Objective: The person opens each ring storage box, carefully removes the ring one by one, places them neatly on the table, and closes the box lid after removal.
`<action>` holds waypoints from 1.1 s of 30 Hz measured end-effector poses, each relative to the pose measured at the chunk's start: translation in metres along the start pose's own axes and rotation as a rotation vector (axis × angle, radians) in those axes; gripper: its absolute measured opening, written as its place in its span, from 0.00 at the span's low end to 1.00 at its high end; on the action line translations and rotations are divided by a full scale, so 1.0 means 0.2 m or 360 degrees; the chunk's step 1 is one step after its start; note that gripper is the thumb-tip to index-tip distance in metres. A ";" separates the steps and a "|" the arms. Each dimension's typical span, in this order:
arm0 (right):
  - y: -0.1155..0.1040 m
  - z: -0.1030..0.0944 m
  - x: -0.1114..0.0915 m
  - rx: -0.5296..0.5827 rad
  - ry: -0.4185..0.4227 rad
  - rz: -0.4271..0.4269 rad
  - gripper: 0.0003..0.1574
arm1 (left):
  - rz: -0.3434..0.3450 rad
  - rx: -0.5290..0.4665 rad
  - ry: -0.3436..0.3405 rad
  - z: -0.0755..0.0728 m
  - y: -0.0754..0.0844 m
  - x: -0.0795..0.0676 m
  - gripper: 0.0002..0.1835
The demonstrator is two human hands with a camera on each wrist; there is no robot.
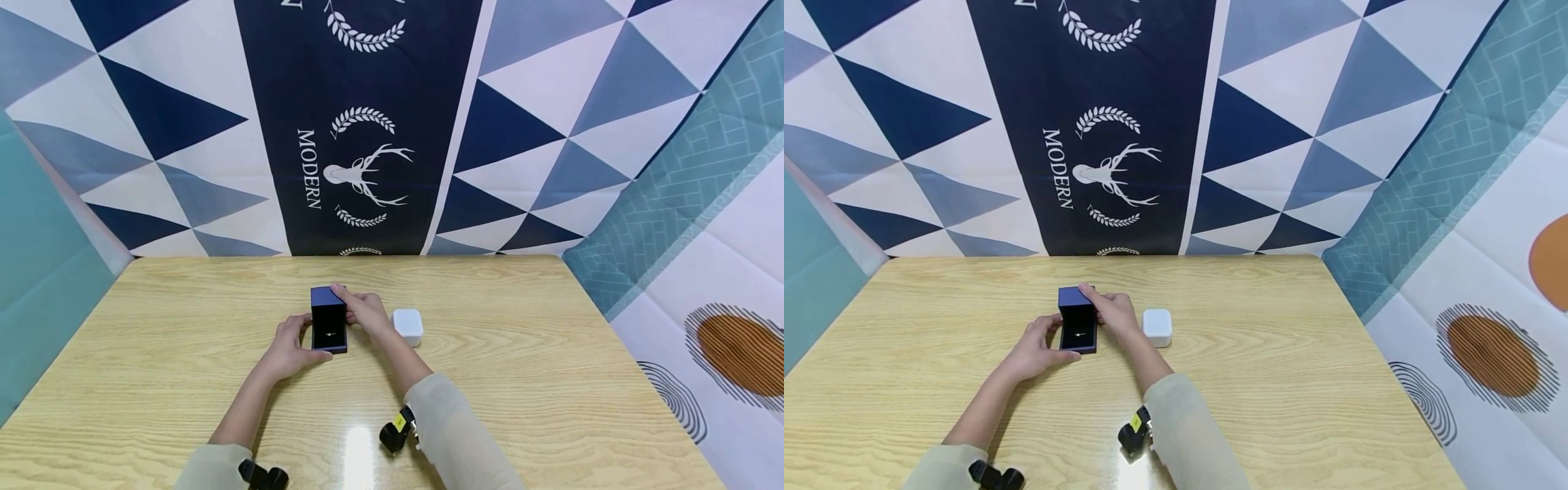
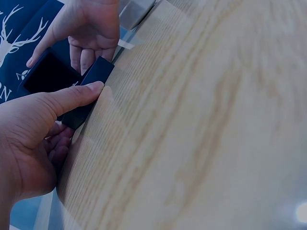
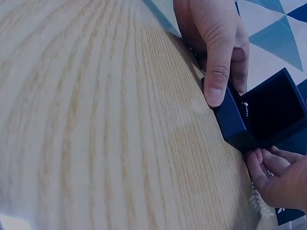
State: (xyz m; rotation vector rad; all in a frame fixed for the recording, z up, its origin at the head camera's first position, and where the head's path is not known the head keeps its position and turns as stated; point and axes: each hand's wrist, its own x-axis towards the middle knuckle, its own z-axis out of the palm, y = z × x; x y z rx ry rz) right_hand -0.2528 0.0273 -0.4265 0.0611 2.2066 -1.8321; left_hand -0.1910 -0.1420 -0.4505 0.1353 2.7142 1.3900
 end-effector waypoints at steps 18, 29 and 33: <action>0.00 0.01 0.00 -0.0020 0.0038 0.0002 0.47 | -0.0014 0.0015 -0.0007 0.00 -0.01 -0.01 0.47; 0.00 0.01 0.00 0.0000 0.0042 0.0024 0.45 | 0.0015 0.0011 -0.0001 0.00 -0.01 -0.01 0.46; -0.01 0.01 0.00 0.0006 0.0047 0.0024 0.43 | 0.0021 0.0003 0.0000 0.01 -0.02 -0.01 0.46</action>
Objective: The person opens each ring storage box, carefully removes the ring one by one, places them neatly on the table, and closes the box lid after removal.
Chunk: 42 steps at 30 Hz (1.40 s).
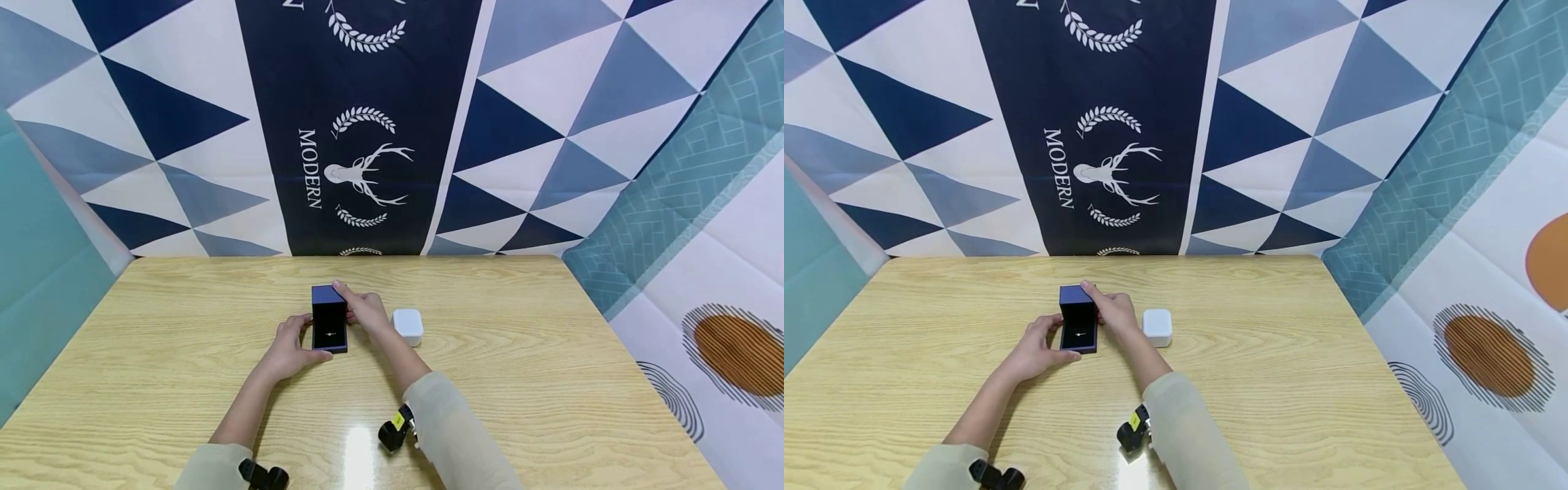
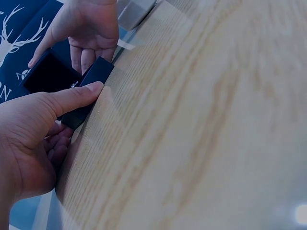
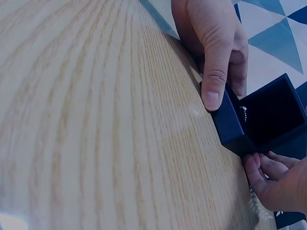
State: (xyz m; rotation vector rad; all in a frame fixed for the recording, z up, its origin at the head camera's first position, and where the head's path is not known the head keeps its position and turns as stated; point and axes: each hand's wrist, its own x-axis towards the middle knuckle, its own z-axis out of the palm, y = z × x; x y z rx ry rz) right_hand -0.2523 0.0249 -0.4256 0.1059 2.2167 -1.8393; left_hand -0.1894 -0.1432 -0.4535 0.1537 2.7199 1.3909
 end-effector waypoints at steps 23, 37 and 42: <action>0.00 0.01 -0.02 0.0080 0.0001 -0.0008 0.46 | -0.0018 -0.0035 0.0007 0.00 -0.01 0.01 0.46; -0.01 0.00 -0.02 0.0099 -0.0024 0.0007 0.43 | -0.0024 -0.0029 0.0024 0.00 0.01 0.01 0.47; 0.00 -0.01 -0.02 0.0069 -0.0022 -0.0001 0.44 | -0.0038 -0.0014 0.0019 0.00 0.01 0.00 0.47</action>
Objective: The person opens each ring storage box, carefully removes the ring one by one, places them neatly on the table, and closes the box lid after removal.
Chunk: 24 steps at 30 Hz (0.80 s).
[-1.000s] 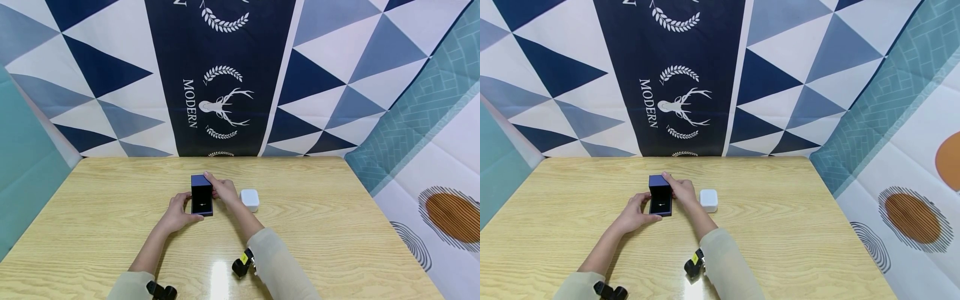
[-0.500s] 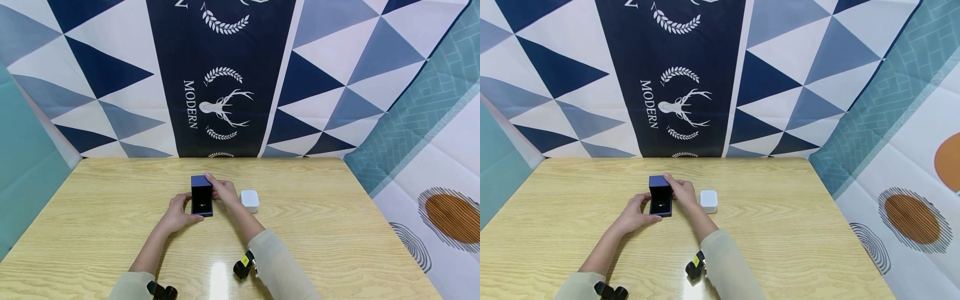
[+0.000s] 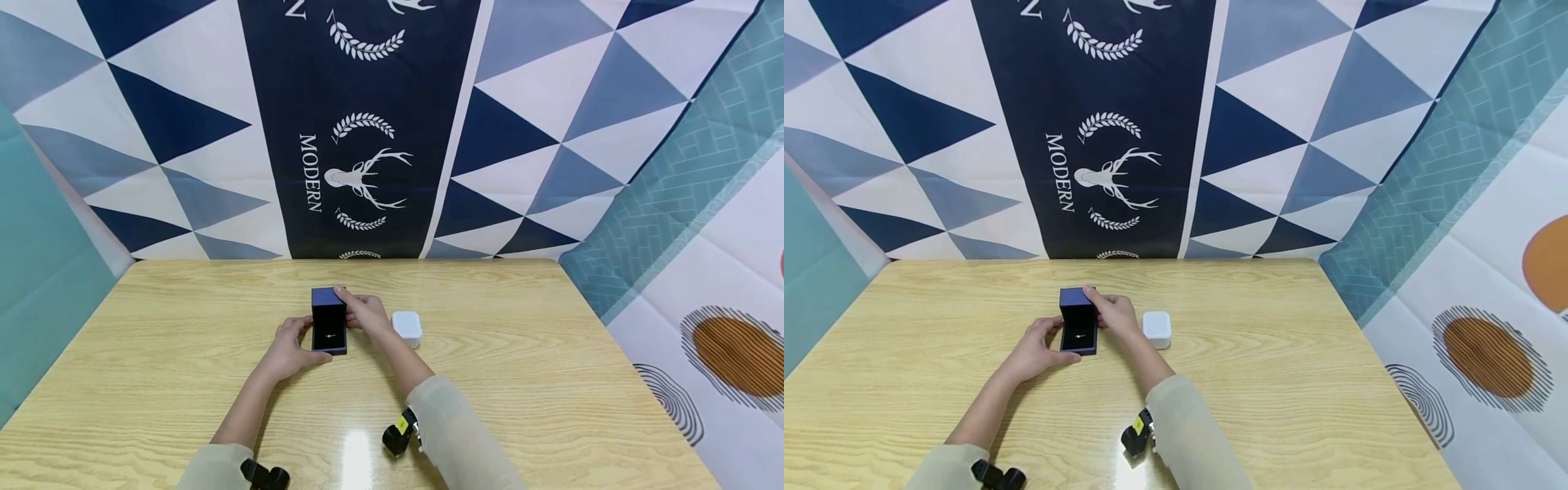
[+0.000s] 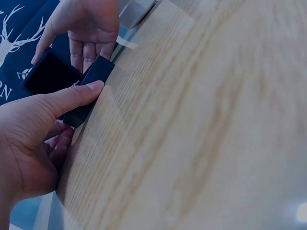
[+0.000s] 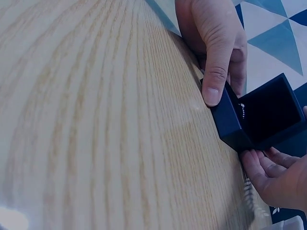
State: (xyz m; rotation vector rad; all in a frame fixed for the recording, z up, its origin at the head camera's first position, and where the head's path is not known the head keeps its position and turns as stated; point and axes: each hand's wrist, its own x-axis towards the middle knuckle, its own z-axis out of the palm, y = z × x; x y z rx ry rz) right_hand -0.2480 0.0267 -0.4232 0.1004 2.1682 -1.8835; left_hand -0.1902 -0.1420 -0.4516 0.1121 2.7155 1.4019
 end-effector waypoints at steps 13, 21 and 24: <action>0.00 -0.01 0.01 -0.0020 -0.0043 0.0016 0.44 | -0.0012 0.0020 -0.0009 0.01 -0.02 0.01 0.49; 0.01 -0.02 0.02 -0.0021 -0.0070 0.0002 0.43 | -0.0015 0.0018 -0.0008 0.00 -0.01 0.01 0.49; 0.01 -0.02 0.02 -0.0025 -0.0068 -0.0004 0.43 | -0.0020 0.0019 -0.0008 0.00 -0.01 0.01 0.49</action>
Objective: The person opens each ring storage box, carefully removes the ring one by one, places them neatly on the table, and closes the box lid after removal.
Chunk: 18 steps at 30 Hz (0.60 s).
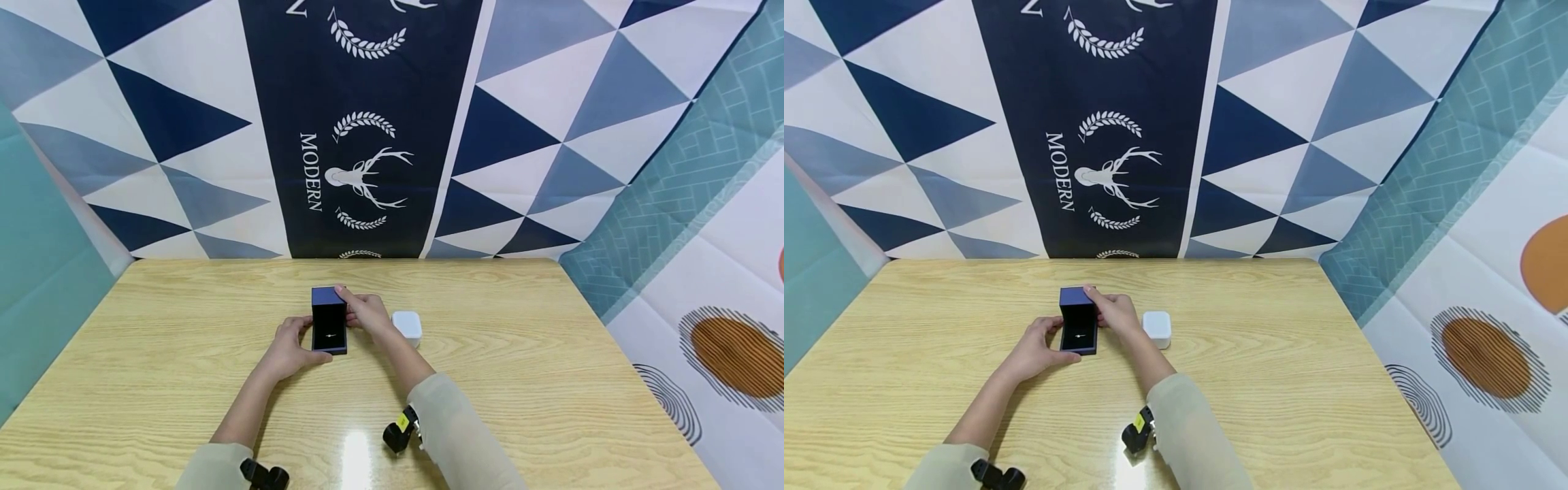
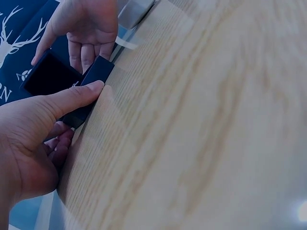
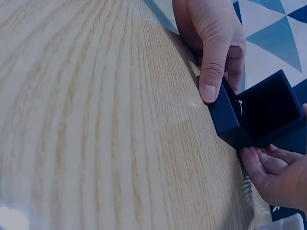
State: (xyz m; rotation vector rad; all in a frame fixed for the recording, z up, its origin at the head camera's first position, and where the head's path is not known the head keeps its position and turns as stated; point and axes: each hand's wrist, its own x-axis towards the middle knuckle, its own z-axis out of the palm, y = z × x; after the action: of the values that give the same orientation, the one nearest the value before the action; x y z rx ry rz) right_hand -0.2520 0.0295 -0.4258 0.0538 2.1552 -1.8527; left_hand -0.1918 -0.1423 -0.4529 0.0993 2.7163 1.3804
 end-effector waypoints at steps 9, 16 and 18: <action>-0.01 0.00 -0.01 -0.0006 0.0018 0.0002 0.43 | 0.0009 -0.0003 0.0008 0.00 0.00 0.00 0.48; -0.01 0.00 -0.01 0.0014 0.0006 0.0006 0.44 | 0.0020 -0.0018 0.0014 0.00 0.00 0.00 0.47; -0.02 -0.01 -0.02 0.0018 0.0001 -0.0004 0.44 | 0.0025 -0.0017 0.0015 0.00 -0.01 0.00 0.47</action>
State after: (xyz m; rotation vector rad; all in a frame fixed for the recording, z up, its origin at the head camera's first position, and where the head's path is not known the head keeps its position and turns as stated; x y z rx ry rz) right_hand -0.2493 0.0306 -0.4215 0.0541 2.1461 -1.8667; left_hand -0.1909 -0.1428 -0.4543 0.1140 2.7213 1.4028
